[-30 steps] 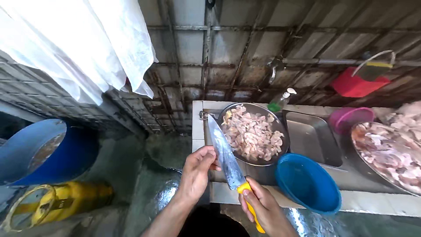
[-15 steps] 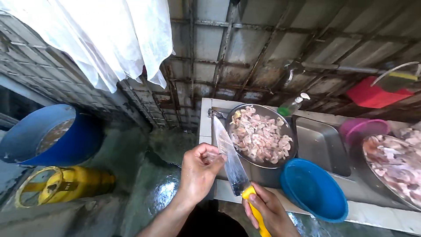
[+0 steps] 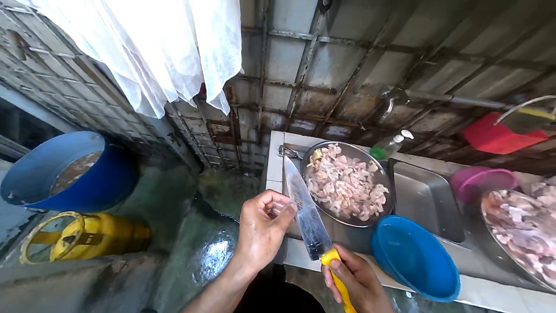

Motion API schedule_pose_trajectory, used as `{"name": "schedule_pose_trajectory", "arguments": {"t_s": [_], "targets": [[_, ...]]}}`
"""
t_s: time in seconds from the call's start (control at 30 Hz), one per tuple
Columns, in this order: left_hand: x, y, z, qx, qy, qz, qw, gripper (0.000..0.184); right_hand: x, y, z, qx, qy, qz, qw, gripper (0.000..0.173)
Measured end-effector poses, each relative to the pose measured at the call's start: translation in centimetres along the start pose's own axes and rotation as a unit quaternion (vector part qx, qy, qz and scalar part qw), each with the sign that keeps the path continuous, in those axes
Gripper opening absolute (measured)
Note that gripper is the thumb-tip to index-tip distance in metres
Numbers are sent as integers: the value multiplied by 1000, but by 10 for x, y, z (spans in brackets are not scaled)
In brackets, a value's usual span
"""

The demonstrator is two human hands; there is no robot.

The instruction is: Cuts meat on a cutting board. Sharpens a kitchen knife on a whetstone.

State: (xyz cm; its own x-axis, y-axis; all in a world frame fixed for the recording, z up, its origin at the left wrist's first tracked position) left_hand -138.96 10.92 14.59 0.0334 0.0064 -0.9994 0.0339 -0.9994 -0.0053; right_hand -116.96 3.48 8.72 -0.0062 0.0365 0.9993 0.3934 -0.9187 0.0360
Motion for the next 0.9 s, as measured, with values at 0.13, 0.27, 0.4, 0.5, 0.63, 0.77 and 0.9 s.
{"name": "schedule_pose_trajectory", "arguments": {"t_s": [0.13,0.27,0.4,0.5,0.63,0.77,0.9], "targets": [[4,1,3,-1,9,3,1000,5,-1,-1,1,-5,20,1,1000,28],[7,4,3,-1,27,14,1000,8,-3,-1,2,-4,22,-4,1000,28],[8,7,3,-3,39,12,999,9,-4,0,1,-3,13,-8,1000,26],[9,8,7,-22,38,2,999,10,-8,-2,0,-16,4,-15,1000,21],[36,7,25,-72,-78,-24,994,10,-53,-13,8,-97,22,-89,991,20],[142,18,33,48,-283,183,940,43,-149,-14,21,-88,154,-275,945,29],[238,49,24,138,-341,313,875,76,-215,3,20,-8,290,-348,892,40]]}}
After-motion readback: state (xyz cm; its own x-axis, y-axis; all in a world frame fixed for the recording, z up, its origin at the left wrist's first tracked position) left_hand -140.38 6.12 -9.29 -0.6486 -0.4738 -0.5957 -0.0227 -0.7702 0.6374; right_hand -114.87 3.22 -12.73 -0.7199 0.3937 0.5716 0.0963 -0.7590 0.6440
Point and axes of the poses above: each hand's wrist, its own y-axis away from the middle knuckle, its own z-axis out of the back of the hand, x = y × z, the point moved 5 cm from there along -y, towards the middle knuckle, and after that the axes turned 2 degrees about x, right-handed, at the moved point
